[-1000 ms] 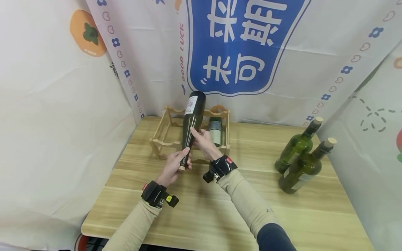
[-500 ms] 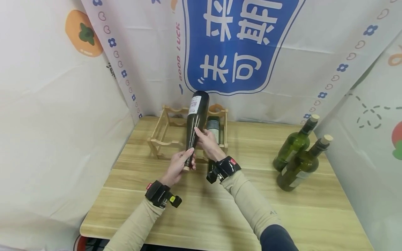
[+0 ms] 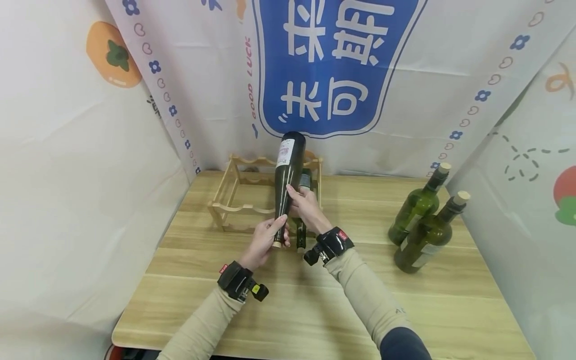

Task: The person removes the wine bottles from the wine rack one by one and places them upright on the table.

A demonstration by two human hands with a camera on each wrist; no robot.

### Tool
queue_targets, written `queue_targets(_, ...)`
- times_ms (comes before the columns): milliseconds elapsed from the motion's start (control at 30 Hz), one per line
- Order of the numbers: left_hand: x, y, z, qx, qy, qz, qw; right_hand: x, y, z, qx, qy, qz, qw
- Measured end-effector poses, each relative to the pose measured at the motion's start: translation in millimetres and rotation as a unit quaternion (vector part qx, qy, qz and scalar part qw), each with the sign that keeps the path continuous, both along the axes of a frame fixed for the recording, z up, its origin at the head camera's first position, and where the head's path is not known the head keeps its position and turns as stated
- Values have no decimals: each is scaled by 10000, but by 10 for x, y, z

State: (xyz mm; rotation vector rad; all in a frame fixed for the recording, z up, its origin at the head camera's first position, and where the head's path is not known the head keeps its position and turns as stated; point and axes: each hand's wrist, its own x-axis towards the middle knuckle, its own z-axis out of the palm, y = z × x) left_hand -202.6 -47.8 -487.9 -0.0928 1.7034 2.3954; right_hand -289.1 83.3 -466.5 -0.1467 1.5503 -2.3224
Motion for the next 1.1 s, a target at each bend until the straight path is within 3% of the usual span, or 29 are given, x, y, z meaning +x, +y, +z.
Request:
queue_targets(267,-9,144,-5,-64,112,-169,9998,24,155,13,-29,-17,-118,9999)
queue_targets(1100,-51,593,-21,-44,32,-562,9984,110,681,-33,-177,20,-395,9991)
